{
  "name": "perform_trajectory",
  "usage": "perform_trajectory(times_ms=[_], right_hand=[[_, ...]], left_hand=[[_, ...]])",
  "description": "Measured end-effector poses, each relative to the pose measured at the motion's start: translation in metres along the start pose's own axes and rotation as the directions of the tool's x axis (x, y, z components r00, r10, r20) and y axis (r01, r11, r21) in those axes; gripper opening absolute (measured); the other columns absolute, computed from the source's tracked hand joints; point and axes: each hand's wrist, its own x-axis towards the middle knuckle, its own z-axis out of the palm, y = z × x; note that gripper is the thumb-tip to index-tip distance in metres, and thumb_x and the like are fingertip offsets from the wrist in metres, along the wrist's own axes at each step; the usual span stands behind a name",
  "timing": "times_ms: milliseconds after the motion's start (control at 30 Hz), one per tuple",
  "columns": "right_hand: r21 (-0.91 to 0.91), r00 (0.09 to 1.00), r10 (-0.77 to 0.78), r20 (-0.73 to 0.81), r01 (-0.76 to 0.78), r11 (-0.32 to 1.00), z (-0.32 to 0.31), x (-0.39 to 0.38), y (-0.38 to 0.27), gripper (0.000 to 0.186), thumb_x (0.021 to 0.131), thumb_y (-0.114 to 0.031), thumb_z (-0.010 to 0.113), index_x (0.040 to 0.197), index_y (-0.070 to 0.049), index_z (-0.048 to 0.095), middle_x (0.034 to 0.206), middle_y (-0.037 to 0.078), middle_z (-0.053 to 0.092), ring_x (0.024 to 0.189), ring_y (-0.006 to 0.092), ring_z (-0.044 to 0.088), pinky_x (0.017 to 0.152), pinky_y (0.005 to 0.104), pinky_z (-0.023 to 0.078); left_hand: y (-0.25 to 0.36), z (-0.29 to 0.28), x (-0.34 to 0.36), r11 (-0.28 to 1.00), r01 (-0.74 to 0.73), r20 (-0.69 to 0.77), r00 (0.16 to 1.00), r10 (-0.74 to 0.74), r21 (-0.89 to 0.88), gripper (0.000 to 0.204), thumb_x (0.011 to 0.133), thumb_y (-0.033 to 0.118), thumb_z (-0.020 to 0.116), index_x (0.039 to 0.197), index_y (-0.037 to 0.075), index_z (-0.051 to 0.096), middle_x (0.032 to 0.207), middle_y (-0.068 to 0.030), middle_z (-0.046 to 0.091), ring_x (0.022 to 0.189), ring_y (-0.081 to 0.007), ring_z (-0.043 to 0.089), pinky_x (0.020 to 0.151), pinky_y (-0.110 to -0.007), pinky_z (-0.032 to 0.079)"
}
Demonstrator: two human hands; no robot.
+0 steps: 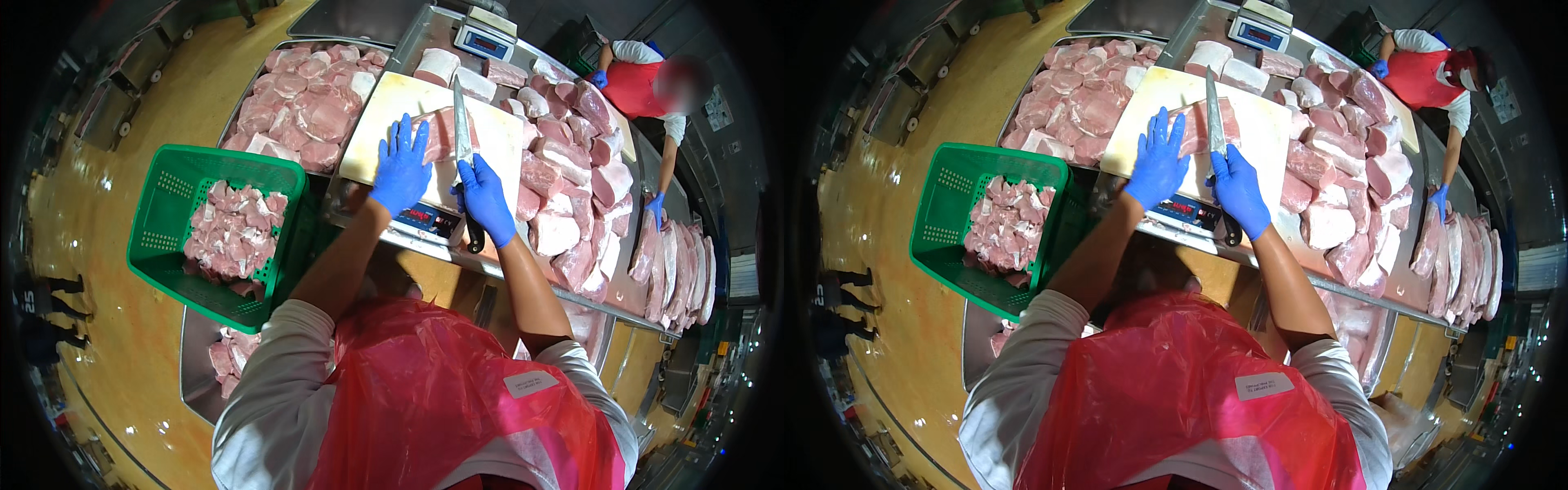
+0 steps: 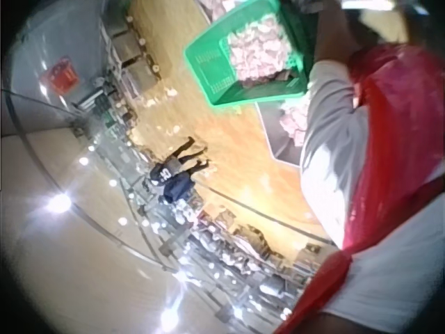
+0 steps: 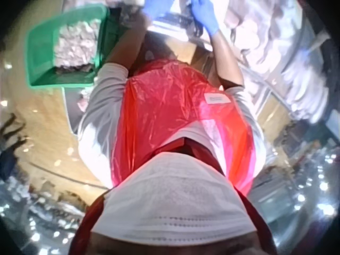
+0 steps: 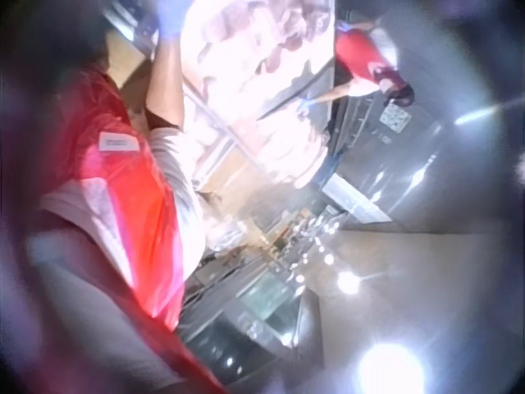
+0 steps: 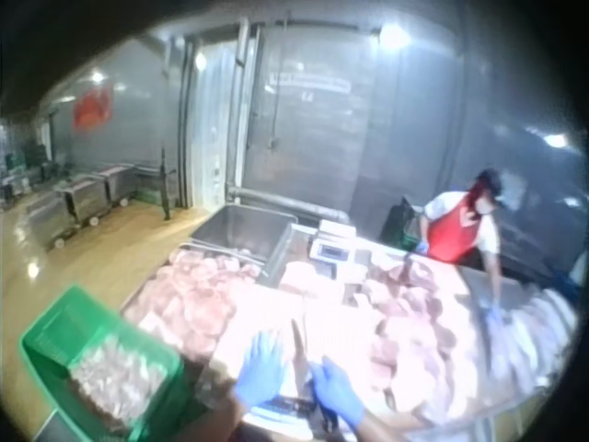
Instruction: The person cuts large pieces of raw pork on a cutting board using a knife, trims fat, and places the trimmed pieces into a green basket. The person repeatedly handles the meat, slices it, and transfers it to the basket while another worker is visible in the background.
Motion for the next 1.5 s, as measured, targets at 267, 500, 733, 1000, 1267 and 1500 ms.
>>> perform_trajectory(times_ms=[267, 500, 733, 1000, 1267, 1500], right_hand=[[-0.43, 0.981, -0.188, 0.041, 0.187, 0.883, 0.006, 0.013, 0.016, 0.022, 0.102, -0.022, 0.051, 0.105, 0.0, 0.054, 0.077, 0.025, 0.065, 0.073, 0.0417, 0.066, 0.065, 0.0491, 0.051], [-0.565, 0.951, -0.286, 0.12, 0.302, 0.768, 0.04, 0.061, -0.023, 0.023, 0.097, -0.018, 0.055, 0.104, 0.003, 0.056, 0.09, 0.034, 0.064, 0.086, 0.0513, 0.063, 0.076, 0.0557, 0.048], [-0.761, 0.937, -0.105, 0.333, 0.332, 0.558, 0.005, 0.008, -0.001, 0.021, 0.099, -0.017, 0.05, 0.113, 0.0, 0.05, 0.083, 0.03, 0.066, 0.08, 0.0478, 0.065, 0.071, 0.0561, 0.05], [-0.872, 0.916, 0.145, 0.374, 0.295, 0.391, -0.077, -0.066, -0.032, 0.019, 0.097, -0.011, 0.047, 0.112, 0.0, 0.05, 0.089, 0.028, 0.067, 0.08, 0.0453, 0.067, 0.071, 0.0551, 0.051], [-0.73, 0.943, -0.179, 0.279, 0.33, 0.599, 0.033, 0.027, -0.042, 0.025, 0.102, -0.017, 0.039, 0.11, 0.002, 0.053, 0.095, 0.029, 0.067, 0.086, 0.0466, 0.066, 0.078, 0.0536, 0.052], [-0.786, 0.892, -0.072, 0.445, 0.428, 0.446, -0.035, -0.031, 0.006, 0.024, 0.097, -0.014, 0.046, 0.118, -0.002, 0.051, 0.094, 0.027, 0.068, 0.087, 0.0441, 0.067, 0.075, 0.0513, 0.053]], left_hand=[[-0.033, 0.006, 0.006, 0.43, 0.262, 0.002, 0.856, -0.518, -0.864, 0.044, 0.084, 0.01, 0.076, 0.121, -0.006, 0.058, 0.106, -0.0164, 0.067, 0.088, -0.0162, 0.065, 0.076, -0.03, 0.056], [-0.019, 0.007, 0.025, 0.463, 0.26, -0.077, 0.803, -0.591, -0.847, 0.025, 0.072, 0.014, 0.082, 0.065, -0.002, 0.064, 0.058, -0.0039, 0.063, 0.054, -0.0085, 0.052, 0.052, -0.03, 0.046], [-0.021, 0.006, 0.018, 0.603, 0.197, -0.22, 0.808, -0.546, -0.773, 0.022, 0.075, 0.011, 0.079, 0.068, -0.002, 0.062, 0.058, -0.006, 0.061, 0.054, -0.0087, 0.05, 0.054, -0.031, 0.046], [-0.075, -0.007, -0.008, 0.705, 0.319, -0.131, 0.854, -0.504, -0.633, 0.028, 0.08, 0.019, 0.07, 0.099, -0.001, 0.069, 0.087, -0.023, 0.066, 0.085, -0.0372, 0.067, 0.073, -0.044, 0.052], [-0.025, -0.021, -0.007, 0.941, 0.203, 0.047, 0.979, -0.198, -0.271, 0.022, 0.079, 0.018, 0.07, 0.098, 0.008, 0.065, 0.101, -0.0193, 0.059, 0.096, -0.0367, 0.062, 0.084, -0.045, 0.052], [-0.107, 0.0, -0.052, 0.984, 0.064, -0.425, 0.896, -0.131, -0.169, 0.015, 0.078, 0.015, 0.07, 0.088, 0.007, 0.063, 0.088, -0.0137, 0.06, 0.084, -0.0345, 0.062, 0.073, -0.046, 0.051]])
